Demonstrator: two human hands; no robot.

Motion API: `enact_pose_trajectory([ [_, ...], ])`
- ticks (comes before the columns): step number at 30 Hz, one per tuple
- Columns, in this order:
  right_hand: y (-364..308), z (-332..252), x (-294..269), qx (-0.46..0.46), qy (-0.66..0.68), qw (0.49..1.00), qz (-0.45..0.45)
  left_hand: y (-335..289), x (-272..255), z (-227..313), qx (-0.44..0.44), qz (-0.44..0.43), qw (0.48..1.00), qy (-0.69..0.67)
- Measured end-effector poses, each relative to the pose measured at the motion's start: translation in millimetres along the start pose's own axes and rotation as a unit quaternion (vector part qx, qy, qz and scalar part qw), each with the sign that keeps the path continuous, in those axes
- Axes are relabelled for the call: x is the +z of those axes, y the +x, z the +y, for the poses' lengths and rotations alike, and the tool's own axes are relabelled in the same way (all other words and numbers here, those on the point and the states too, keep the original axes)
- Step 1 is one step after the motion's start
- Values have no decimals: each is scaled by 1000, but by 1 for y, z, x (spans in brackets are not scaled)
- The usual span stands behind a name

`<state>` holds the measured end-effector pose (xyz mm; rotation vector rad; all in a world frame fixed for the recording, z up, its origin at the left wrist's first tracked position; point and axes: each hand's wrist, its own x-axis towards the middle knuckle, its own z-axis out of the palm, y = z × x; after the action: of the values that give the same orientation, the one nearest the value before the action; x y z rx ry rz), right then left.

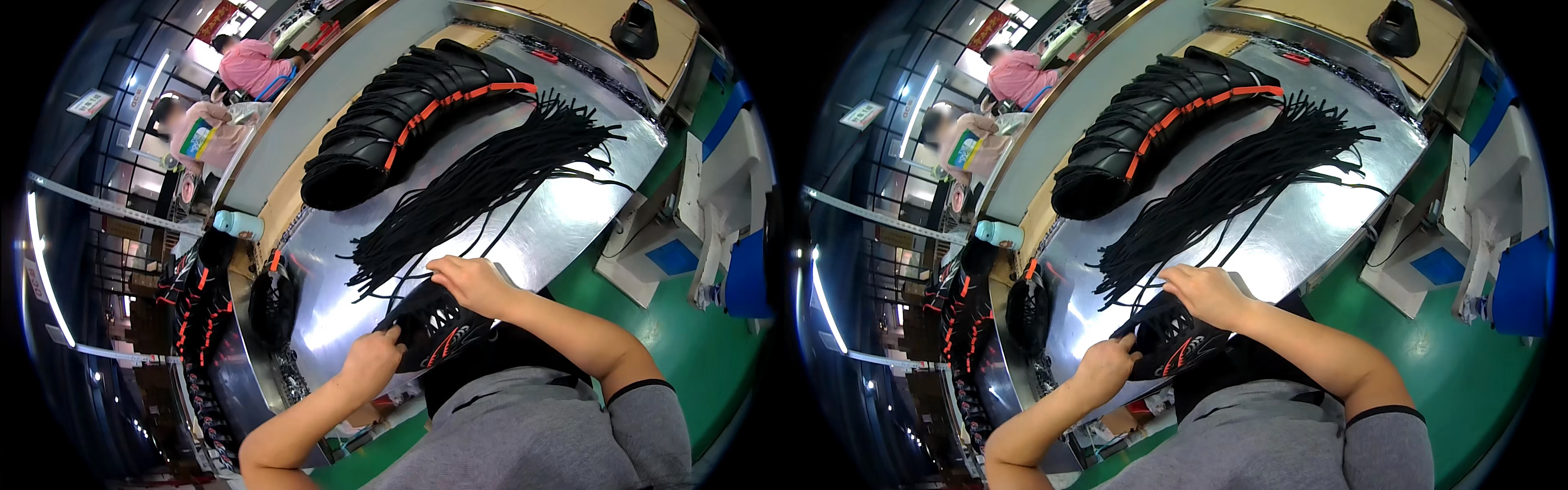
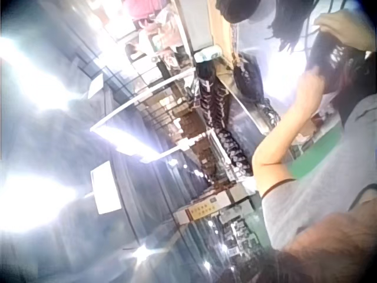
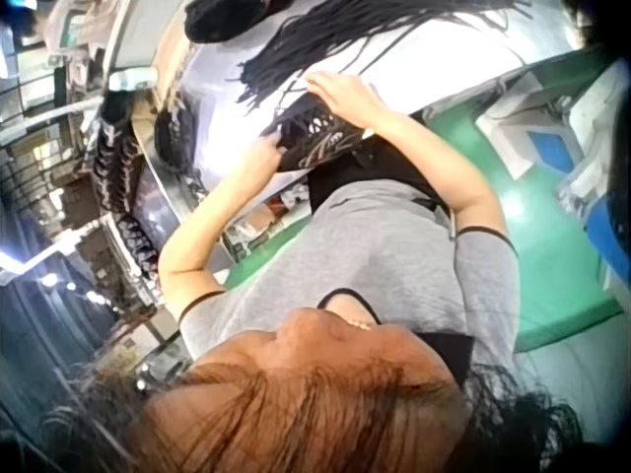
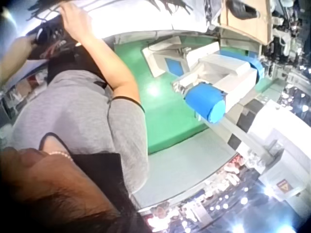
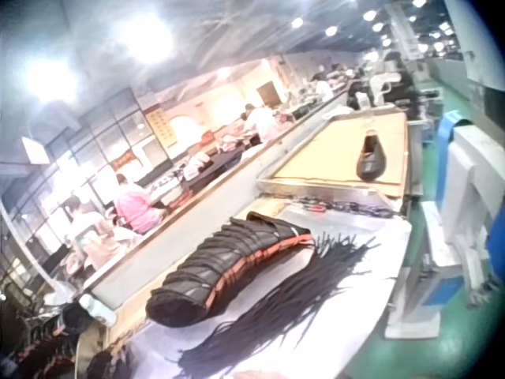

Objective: The person laces black shoes with black shoelaces on a metal workbench. They thread the laces through eyelets, pull them tight, and place the finished shoes aside. The process is repeated for multiple shoes.

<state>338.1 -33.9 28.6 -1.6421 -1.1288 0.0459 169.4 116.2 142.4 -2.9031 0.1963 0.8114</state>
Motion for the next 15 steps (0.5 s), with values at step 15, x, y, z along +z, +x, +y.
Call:
enact_pose_trajectory([
  [15,1,-7,3,34,94,994,37,-87,110,75,-285,398,644,-589],
])
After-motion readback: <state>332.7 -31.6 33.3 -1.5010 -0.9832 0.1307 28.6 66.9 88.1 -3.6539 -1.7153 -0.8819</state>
